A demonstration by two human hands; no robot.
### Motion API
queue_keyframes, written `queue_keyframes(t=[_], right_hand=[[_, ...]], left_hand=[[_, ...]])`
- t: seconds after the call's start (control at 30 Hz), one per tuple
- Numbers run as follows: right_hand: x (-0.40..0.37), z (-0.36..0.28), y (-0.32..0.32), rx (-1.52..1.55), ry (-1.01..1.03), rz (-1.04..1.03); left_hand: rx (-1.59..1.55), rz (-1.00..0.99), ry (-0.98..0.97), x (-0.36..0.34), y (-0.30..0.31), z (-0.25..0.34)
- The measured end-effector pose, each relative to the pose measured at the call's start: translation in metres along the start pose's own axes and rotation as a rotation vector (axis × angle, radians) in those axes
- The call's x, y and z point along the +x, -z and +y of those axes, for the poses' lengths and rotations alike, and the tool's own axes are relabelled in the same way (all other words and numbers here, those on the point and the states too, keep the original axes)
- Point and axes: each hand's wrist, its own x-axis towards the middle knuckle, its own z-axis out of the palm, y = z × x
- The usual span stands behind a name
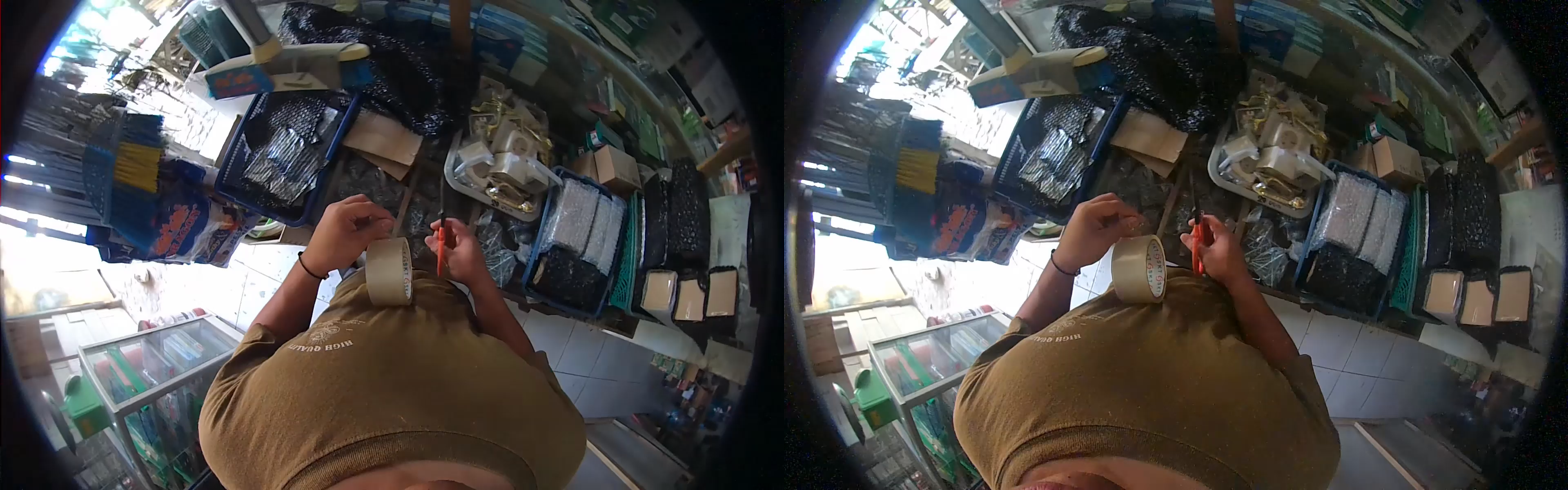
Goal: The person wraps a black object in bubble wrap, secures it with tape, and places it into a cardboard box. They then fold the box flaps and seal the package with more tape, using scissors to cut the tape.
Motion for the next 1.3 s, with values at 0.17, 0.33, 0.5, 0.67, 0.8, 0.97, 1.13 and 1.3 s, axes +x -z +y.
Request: queue_keyframes(t=[0.17, 0.33, 0.5, 0.67, 0.8, 0.97, 1.13, 1.3], right_hand=[[-0.011, 0.025, 0.021, -0.232, 0.069, 0.071], [-0.013, 0.033, 0.022, -0.317, -0.026, 0.02], [0.005, 0.019, 0.009, -0.253, 0.012, -0.016], [0.02, 0.006, -0.012, -0.288, 0.021, -0.041], [0.037, 0.012, -0.03, -0.379, 0.08, 0.026], [0.068, 0.018, -0.046, -0.733, 0.163, 0.117], [0.089, 0.026, -0.057, -0.995, 0.204, 0.021], [0.091, 0.033, -0.056, -1.033, 0.366, 0.066]], left_hand=[[0.03, -0.013, 0.116, -0.002, -0.025, -0.005], [-0.249, -0.102, 0.293, -0.009, -0.02, -0.022], [-0.418, -0.226, 0.356, -0.011, -0.008, -0.032], [-0.475, -0.291, 0.384, -0.013, 0.008, -0.032], [-0.412, -0.322, 0.387, -0.015, 0.024, -0.035], [-0.404, -0.305, 0.365, -0.019, 0.041, -0.045], [-0.444, -0.245, 0.309, -0.026, 0.057, -0.043], [-0.449, -0.163, 0.294, -0.038, 0.07, -0.046]])
